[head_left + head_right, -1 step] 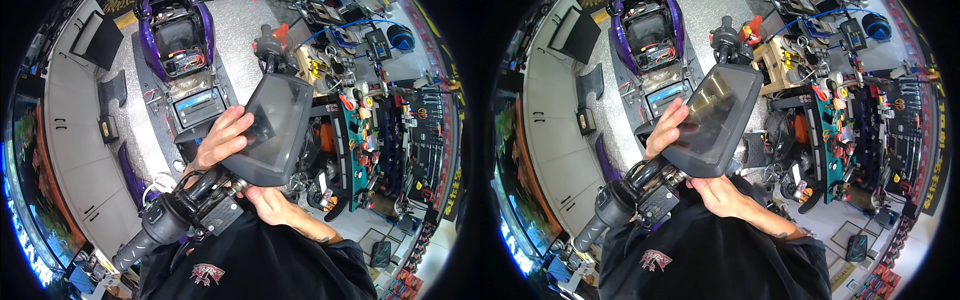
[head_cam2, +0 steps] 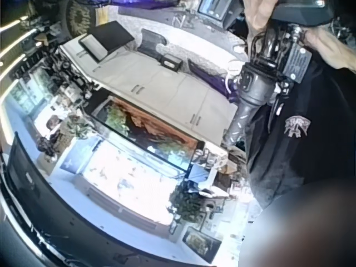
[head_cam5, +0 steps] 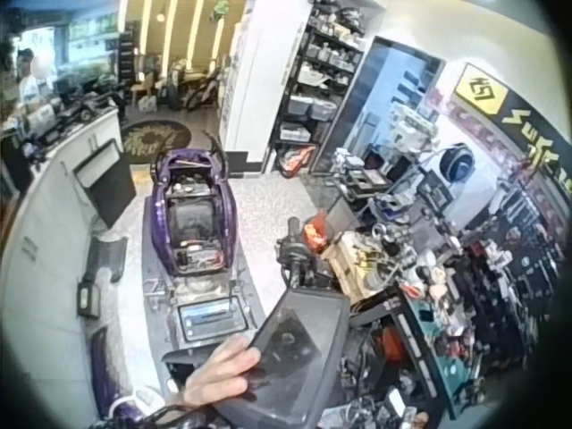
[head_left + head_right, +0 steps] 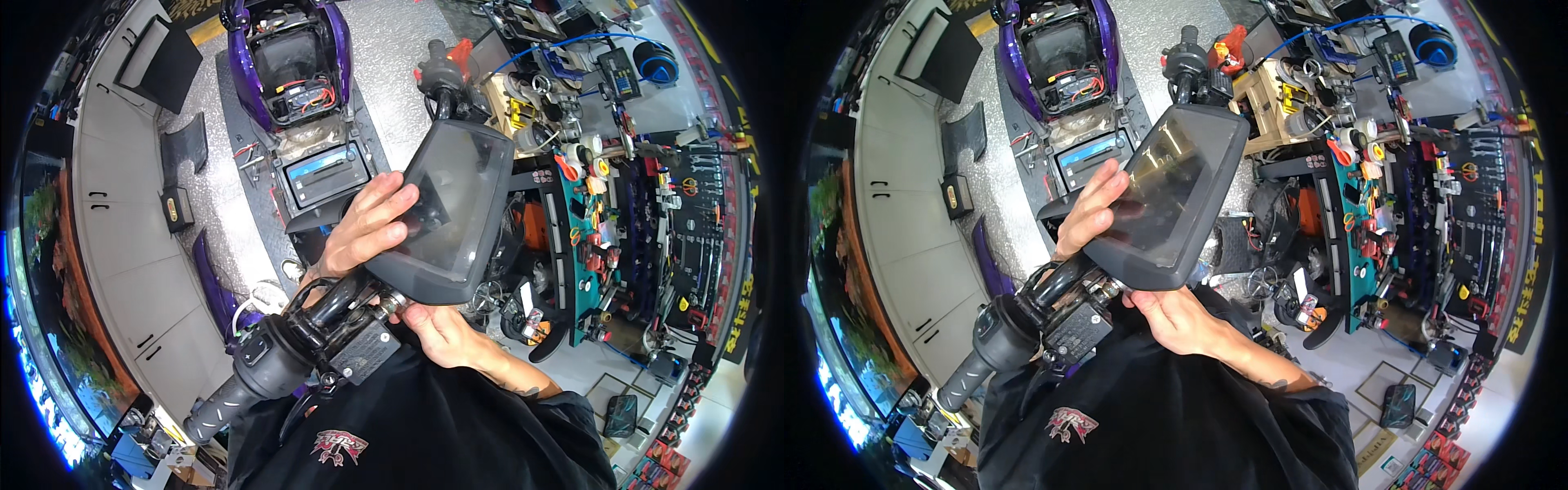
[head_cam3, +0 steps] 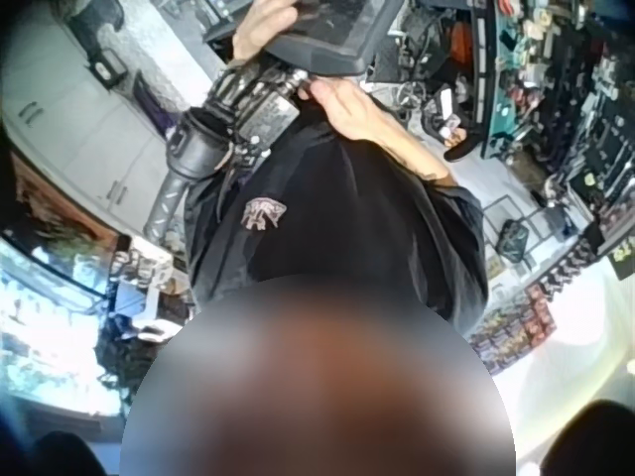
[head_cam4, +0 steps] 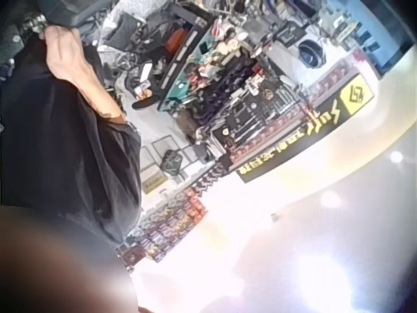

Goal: The person works on a purple motorcycle in a workshop, using a screwdriver to adjust components near the handlebar and dashboard. They wipe the dashboard with a cloth and then connect and organize electrical wires within the handlebar assembly.

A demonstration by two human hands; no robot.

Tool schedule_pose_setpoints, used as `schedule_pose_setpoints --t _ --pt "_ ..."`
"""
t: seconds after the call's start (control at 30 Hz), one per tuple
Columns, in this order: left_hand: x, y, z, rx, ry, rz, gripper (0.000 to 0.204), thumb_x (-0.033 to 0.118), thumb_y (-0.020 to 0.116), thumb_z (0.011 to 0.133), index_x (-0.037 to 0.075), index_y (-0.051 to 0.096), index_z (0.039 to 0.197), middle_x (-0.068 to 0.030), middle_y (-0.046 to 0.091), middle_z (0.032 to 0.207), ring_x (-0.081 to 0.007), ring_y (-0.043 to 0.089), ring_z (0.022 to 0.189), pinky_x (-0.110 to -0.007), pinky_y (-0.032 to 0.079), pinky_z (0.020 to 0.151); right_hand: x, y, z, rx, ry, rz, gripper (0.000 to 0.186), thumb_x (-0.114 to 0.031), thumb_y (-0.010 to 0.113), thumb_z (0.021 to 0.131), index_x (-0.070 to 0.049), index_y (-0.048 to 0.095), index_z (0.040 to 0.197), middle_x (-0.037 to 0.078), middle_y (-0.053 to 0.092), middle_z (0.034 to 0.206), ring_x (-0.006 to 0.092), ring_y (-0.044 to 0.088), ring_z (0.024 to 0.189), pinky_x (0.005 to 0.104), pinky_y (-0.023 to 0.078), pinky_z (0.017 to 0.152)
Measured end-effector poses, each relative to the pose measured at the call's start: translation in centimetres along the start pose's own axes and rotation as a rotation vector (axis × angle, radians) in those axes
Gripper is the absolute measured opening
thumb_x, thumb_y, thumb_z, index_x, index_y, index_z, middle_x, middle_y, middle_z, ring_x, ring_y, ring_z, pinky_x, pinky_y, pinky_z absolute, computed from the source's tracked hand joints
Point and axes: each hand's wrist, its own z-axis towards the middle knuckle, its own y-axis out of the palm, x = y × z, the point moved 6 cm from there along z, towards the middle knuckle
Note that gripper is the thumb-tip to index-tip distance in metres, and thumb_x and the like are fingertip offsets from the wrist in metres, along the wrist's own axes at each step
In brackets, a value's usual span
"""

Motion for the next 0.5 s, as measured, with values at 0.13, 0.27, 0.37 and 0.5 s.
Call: schedule_pose_setpoints --t 0.13,0.27,0.37,0.5 --pt "-0.3 0.1 0.4 0.024 0.072 0.04 0.064 0.04 0.073 0.101 0.005 0.055 0.15 -0.0336 0.054 0.158 -0.0525 0.049 0.151 -0.066 0.038 0.124 -0.6 -0.2 0.1 -0.024 0.049 -0.036 0.04 -0.027 0.041 0.12 0.002 0.065 0.107 0.018 0.067 0.1 0.0366 0.065 0.097 0.0462 0.053 0.09" --pt "-0.4 0.1 0.5 0.052 0.023 0.004 0.059 0.045 0.07 0.103 0.003 0.061 0.145 -0.0313 0.058 0.156 -0.0515 0.053 0.148 -0.064 0.04 0.124 -1.0 -0.5 -0.2 -0.052 0.095 -0.075 0.039 -0.025 0.041 0.12 0.002 0.066 0.106 0.018 0.068 0.101 0.0366 0.066 0.097 0.0458 0.052 0.092" --pt "-0.3 0.0 0.7 0.064 -0.002 -0.037 0.051 0.04 0.068 0.105 0.005 0.064 0.142 -0.0297 0.059 0.157 -0.0498 0.054 0.148 -0.061 0.042 0.123 -1.2 -0.7 -0.5 -0.067 0.128 -0.074 0.04 -0.025 0.04 0.12 0.002 0.066 0.105 0.018 0.068 0.1 0.0367 0.066 0.097 0.0459 0.052 0.092" --pt "0.0 -0.1 1.0 0.066 -0.003 -0.01 0.045 0.034 0.067 0.104 0.007 0.065 0.141 -0.0275 0.059 0.157 -0.0466 0.056 0.147 -0.059 0.044 0.123 -1.7 -1.0 -0.9 -0.065 0.178 -0.098 0.043 -0.028 0.039 0.121 0.001 0.066 0.103 0.018 0.068 0.1 0.0356 0.067 0.097 0.0456 0.053 0.092"
